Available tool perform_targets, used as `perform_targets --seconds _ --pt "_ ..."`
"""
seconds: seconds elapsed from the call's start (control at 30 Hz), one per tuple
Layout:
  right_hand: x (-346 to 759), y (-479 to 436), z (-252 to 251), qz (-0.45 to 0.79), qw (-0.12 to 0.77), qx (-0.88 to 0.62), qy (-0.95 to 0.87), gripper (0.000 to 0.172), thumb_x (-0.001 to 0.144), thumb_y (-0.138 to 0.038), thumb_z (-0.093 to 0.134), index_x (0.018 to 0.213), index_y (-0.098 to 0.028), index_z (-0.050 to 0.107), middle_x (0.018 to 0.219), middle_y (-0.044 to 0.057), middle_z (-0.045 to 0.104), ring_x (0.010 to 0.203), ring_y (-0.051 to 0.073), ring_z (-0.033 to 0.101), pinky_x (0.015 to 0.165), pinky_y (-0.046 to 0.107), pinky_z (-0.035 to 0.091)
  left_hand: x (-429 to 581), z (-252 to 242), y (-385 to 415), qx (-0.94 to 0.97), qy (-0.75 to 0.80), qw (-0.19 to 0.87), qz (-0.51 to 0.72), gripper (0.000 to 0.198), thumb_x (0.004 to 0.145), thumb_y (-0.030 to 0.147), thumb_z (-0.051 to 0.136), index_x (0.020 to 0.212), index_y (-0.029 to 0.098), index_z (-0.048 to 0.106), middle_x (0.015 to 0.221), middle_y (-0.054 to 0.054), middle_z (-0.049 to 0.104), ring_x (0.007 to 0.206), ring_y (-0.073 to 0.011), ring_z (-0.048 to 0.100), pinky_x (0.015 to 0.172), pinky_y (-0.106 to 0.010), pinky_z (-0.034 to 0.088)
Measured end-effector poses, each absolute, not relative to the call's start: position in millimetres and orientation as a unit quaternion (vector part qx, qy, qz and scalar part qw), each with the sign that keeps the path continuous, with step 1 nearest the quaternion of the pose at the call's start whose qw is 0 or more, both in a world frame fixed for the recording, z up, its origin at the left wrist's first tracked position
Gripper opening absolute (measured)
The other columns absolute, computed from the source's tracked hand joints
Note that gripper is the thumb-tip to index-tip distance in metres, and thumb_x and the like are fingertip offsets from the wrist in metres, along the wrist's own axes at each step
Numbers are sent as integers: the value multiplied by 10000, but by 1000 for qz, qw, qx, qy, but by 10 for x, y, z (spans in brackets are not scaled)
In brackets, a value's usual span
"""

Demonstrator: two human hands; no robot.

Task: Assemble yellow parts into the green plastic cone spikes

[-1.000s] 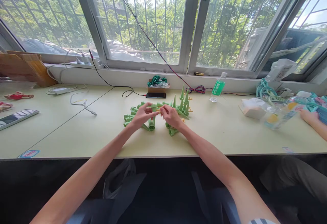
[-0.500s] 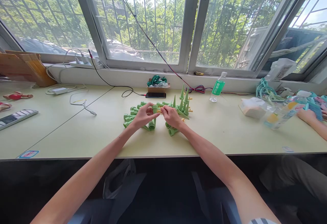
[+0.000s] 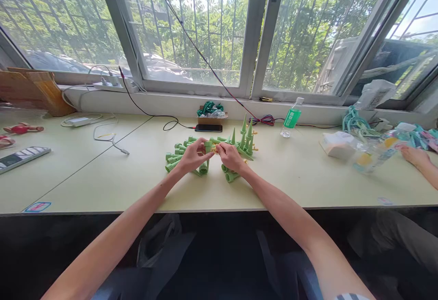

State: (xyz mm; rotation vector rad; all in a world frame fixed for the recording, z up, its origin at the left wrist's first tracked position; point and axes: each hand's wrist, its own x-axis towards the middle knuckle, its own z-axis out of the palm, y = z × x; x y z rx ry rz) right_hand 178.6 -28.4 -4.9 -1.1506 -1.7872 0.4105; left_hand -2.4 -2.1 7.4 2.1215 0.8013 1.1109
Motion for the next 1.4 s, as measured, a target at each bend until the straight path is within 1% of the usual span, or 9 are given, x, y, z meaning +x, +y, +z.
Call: perform_targets --seconds 0.27,0.4,0.47,0.57,0.7,0.8,1.13,1.23,1.4 --pt "1761 -299 -20 158 486 -484 -710 407 953 -470 392 639 -211 396 558 -30 432 521 115 368 526 264 296 -9 99 -31 797 331 284 417 419 764 489 686 1014 190 531 714 8 623 623 -138 586 592 -250 490" --pt "1761 -285 -22 155 497 -496 -695 438 954 -499 382 626 -210 405 549 -24 446 514 116 388 524 265 306 -7 87 -6 787 343 300 415 423 842 516 586 1091 177 548 684 0 629 578 -137 585 537 -236 468" --pt "1760 -276 -28 157 505 -498 -687 455 952 -515 379 614 -210 396 542 -20 453 509 116 396 521 265 313 -7 75 8 785 340 311 413 407 889 495 516 1130 170 562 681 -8 640 553 -132 582 524 -234 468" --pt "1759 -266 -32 149 513 -509 -675 466 950 -519 377 606 -206 406 536 -15 472 501 114 404 517 263 319 -10 58 23 783 336 321 415 371 920 402 459 1197 182 573 712 -12 659 550 -122 584 537 -233 486" --pt "1763 -267 -25 134 514 -535 -657 474 951 -490 370 588 -195 447 536 -4 503 496 114 421 532 262 334 -22 44 29 796 328 303 410 402 857 303 542 1246 206 573 775 -10 671 588 -122 603 578 -241 515" --pt "1768 -269 -18 122 510 -543 -656 466 947 -460 376 568 -196 432 520 -9 486 496 113 415 540 261 328 -29 38 34 809 326 268 409 399 812 293 609 1200 200 611 790 -17 677 622 -130 617 609 -251 527" --pt "1743 -285 -9 111 496 -533 -676 449 940 -440 393 558 -207 384 498 -22 424 488 118 369 524 273 276 -13 6 39 844 319 159 401 258 831 285 621 1064 200 692 721 -8 660 595 -126 572 614 -250 499" --pt "1739 -297 -4 112 497 -528 -679 449 936 -451 407 560 -208 377 497 -29 398 484 115 344 518 273 268 -9 -1 42 851 312 141 399 243 834 286 620 1045 196 700 771 -20 683 632 -134 571 630 -257 493" --pt "1731 -315 5 111 504 -521 -680 467 930 -485 423 559 -208 361 498 -36 372 486 110 328 519 270 266 -11 12 19 852 292 148 409 227 840 284 619 1029 190 703 945 -50 728 742 -151 622 636 -243 498"
